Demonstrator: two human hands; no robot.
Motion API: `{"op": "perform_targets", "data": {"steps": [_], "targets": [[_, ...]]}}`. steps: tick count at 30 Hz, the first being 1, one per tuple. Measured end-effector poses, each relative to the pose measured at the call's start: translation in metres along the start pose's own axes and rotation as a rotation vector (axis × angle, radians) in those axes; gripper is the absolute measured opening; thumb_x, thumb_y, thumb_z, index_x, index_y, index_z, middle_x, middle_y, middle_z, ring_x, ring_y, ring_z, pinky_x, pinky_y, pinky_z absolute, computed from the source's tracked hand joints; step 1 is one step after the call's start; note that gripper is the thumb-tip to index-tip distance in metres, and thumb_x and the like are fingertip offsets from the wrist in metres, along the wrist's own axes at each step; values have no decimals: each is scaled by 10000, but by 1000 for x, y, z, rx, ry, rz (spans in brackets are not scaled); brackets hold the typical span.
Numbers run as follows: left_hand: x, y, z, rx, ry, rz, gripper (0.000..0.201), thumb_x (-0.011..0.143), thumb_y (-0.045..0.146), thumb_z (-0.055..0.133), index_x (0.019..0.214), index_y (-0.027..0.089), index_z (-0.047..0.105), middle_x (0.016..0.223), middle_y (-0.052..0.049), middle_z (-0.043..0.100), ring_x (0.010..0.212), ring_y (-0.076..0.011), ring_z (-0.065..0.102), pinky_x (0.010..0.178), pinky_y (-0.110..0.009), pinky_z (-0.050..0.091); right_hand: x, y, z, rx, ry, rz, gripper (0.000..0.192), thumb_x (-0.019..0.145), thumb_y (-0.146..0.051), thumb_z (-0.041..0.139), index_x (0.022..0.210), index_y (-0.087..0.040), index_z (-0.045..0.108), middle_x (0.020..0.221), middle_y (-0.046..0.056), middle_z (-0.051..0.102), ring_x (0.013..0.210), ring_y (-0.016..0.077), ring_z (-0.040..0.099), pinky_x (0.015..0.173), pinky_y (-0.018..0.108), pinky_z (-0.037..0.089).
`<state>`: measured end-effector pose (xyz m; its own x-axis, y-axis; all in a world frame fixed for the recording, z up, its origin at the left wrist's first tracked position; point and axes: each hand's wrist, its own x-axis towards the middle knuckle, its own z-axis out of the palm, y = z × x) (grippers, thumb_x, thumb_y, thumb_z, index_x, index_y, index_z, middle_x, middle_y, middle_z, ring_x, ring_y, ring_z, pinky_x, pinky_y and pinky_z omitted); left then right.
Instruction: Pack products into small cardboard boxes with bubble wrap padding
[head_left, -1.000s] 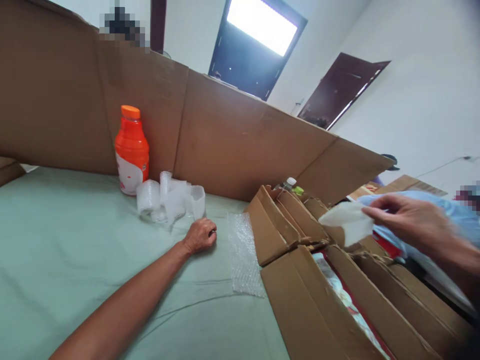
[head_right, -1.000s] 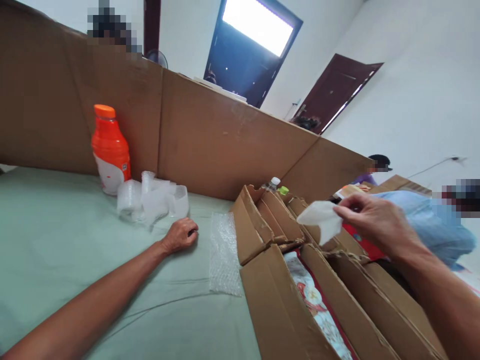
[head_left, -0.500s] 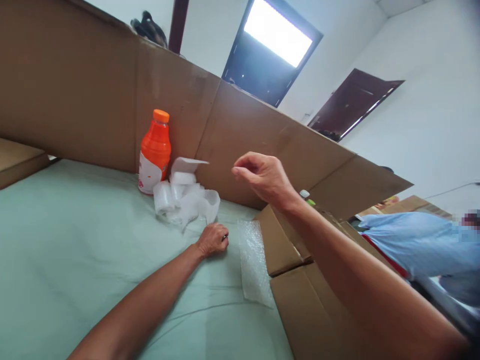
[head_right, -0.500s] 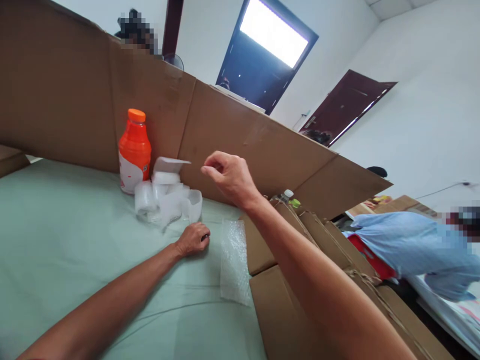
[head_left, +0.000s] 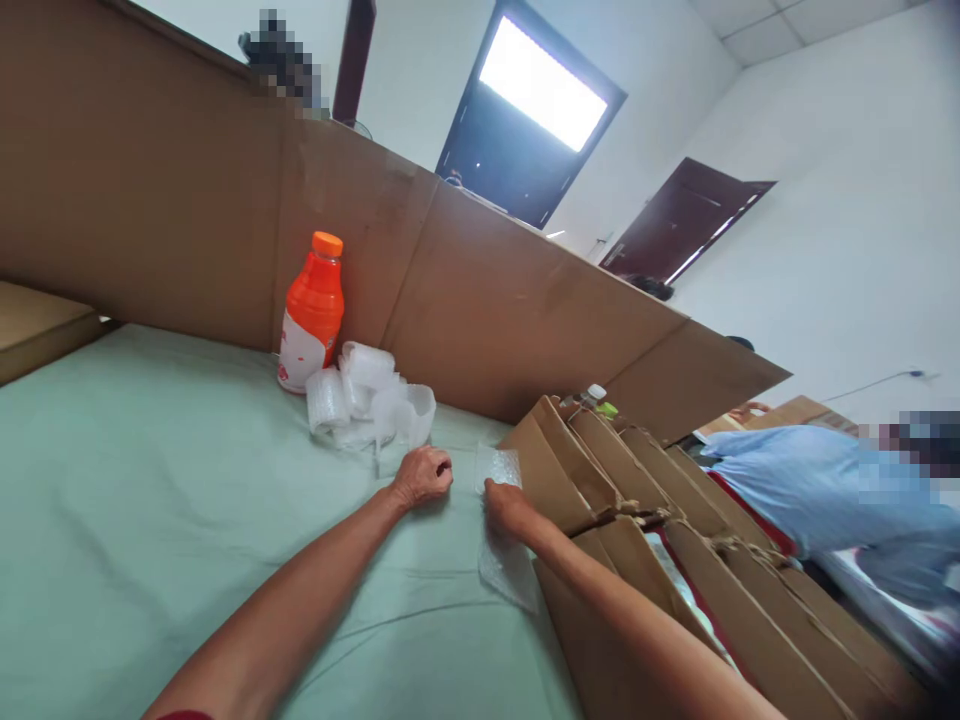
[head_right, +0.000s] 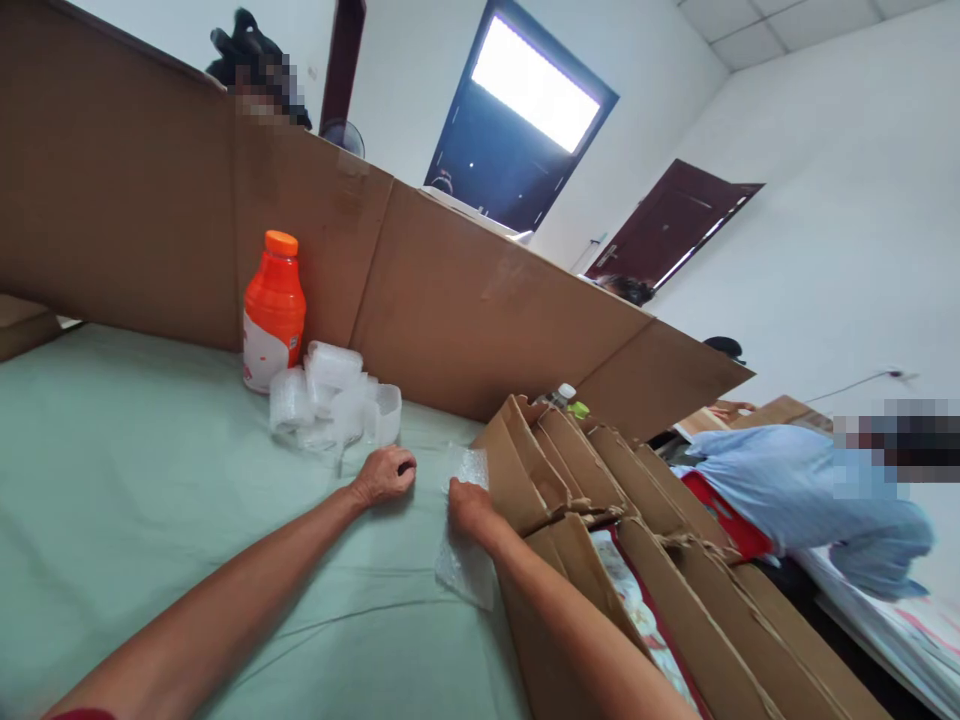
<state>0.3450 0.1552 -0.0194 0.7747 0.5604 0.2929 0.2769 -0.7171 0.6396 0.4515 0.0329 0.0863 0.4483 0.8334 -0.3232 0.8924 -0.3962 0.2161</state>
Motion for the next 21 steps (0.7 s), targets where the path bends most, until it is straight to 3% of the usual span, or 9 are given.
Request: {"op": "perform_targets", "data": {"steps": [3,7,11,14,16,18,21], "targets": [[2,-2,1,-10,4,-19,327,959,363,602,1234,185,601,1254,-96,622,1050,-220,642,893,-436,562,8,10,-24,29,48,59,294,962,-353,622,1213,-200,620,1227,78,637,1042,213,647,876,409,562],[2,-4,2,-21,6,-36,329,958,363,604,1233,182,601,1250,-95,624,1047,-221,643,891,-436,562,23,4,-91,102,287,80,235,984,-233,504,1164,-160,636,1105,122,700,1011,244,666,870,393,521],[0,-2,2,-20,-5,-31,317,960,362,601,1223,184,607,1244,-93,627,1042,-217,644,891,-433,562,38,-51,-146,190,485,-23,306,949,-226,470,1214,-201,620,1152,115,718,1032,267,664,825,349,488],[-1,-1,2,-12,-6,-16,307,961,361,600,1209,181,613,1225,-90,635,1028,-212,647,884,-427,564,52,-101,-161,240,525,-175,380,946,-342,531,1316,-272,577,1168,38,733,1040,236,657,837,317,477],[-2,-1,2,-5,-4,-4,292,961,362,601,1184,175,622,1194,-85,647,1006,-205,652,874,-420,565,59,-116,-163,271,522,-321,416,932,-404,577,1337,-310,569,1220,-9,718,1065,209,644,871,294,463],[-2,-2,3,-3,1,5,261,957,363,607,1122,163,640,1127,-71,666,970,-194,657,863,-412,562,56,-107,-161,300,492,-420,357,932,-394,581,1278,-319,622,1240,-31,710,1083,194,634,892,282,450],[-4,-1,2,-15,31,6,132,940,268,606,953,156,674,965,-45,696,906,-182,654,857,-384,536,34,-45,-155,298,442,-347,253,906,-301,585,1120,-276,718,1151,-19,741,1034,182,649,861,261,449]]}}
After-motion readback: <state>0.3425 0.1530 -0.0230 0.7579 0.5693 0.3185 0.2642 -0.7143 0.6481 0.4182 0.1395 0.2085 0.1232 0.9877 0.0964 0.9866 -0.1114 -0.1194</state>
